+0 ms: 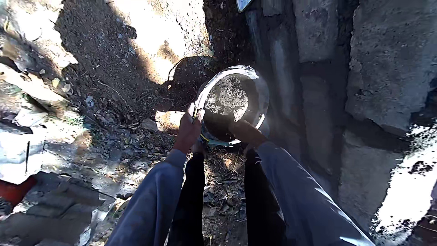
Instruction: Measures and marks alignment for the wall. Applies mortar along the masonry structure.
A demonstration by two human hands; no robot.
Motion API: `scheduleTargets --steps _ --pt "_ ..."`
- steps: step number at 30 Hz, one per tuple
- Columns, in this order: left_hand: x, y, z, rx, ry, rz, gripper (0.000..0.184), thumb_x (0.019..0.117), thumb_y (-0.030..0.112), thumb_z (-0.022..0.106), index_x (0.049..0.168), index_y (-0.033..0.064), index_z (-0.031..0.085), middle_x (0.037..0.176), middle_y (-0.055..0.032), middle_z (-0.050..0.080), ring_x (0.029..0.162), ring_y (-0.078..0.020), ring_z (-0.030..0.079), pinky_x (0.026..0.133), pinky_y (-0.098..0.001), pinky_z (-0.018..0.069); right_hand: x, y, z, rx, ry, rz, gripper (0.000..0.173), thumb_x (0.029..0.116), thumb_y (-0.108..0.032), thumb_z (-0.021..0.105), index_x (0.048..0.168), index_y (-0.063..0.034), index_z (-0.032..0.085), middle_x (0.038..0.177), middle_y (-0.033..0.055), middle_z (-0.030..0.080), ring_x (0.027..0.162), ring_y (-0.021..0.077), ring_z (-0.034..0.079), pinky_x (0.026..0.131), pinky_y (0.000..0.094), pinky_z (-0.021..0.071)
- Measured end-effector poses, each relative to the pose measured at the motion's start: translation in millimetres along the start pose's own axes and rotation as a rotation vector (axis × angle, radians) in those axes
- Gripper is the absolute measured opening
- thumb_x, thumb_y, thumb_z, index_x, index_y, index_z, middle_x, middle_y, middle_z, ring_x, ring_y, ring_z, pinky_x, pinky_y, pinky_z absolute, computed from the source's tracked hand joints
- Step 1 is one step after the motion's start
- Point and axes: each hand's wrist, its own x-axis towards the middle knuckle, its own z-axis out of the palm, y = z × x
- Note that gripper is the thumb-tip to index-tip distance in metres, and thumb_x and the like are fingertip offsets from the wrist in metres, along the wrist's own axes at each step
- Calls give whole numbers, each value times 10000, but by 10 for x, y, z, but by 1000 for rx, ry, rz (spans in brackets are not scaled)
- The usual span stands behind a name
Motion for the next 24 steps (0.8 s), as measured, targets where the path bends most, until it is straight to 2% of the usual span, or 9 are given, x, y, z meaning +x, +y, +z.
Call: scheduleTargets --steps 2,4,7,10,14,18,20,22,24 --pt "62 -29 -77 8 5 -4 491 1091 374 468 1507 112 456 1200 -217 652 977 -349 656 836 -573 529 -116 -33 -57 110 12 -36 371 1103 -290 448 1036 -20 695 938 194 690 942 364 679 858 580 523" --pt "80 -45 -127 24 10 -18 509 1089 399 453 1501 102 463 1205 -229 644 990 -367 648 824 -588 523 -293 -154 -127 136 -18 -17 415 1117 -312 405 1102 -15 695 1039 212 699 1048 374 664 944 580 496" --pt "104 11 -165 0 8 -32 510 1089 381 471 1507 88 465 1307 -231 625 1145 -364 631 971 -593 486 -474 -280 -191 212 -44 40 453 1125 -323 350 1226 -14 666 1217 222 673 1212 351 612 1061 560 434" --pt "6 99 -146 -130 56 -33 562 1077 392 489 1542 86 412 1427 -194 560 1282 -298 566 1070 -536 448 -703 -346 -246 238 7 79 443 1116 -324 387 1347 -35 632 1368 211 624 1343 329 542 1159 518 380" --pt "-114 33 -119 -313 139 -13 563 1091 399 435 1575 118 376 1565 -128 450 1416 -235 460 1155 -494 394 -952 -383 -339 148 100 104 422 1089 -356 424 1349 -106 643 1303 193 665 1289 340 590 1109 547 433" --pt "-153 127 -157 -291 112 -44 497 1096 334 449 1526 85 444 1478 -163 530 1335 -250 531 1103 -490 437 -937 -343 -319 -79 213 166 444 1066 -430 439 1391 -180 611 1280 156 686 1203 358 649 1006 595 495" --pt "-38 88 -187 -226 71 -50 510 1082 364 491 1515 98 463 1475 -159 537 1328 -263 540 1087 -515 449 -763 -274 -241 -153 247 159 482 1088 -419 404 1461 -159 564 1336 166 661 1205 380 648 985 600 505" --pt "51 73 -217 -122 29 -42 571 1067 415 517 1544 117 417 1510 -165 500 1354 -300 520 1092 -555 443 -544 -178 -154 -201 262 133 456 1095 -368 405 1442 -121 567 1353 167 641 1221 371 633 995 584 502" --pt "76 35 -200 -39 22 9 564 1073 415 497 1544 116 412 1491 -183 513 1331 -321 538 1083 -563 444 -431 -81 -76 -223 323 81 407 1073 -327 489 1395 -109 611 1304 173 664 1163 380 657 939 601 520"
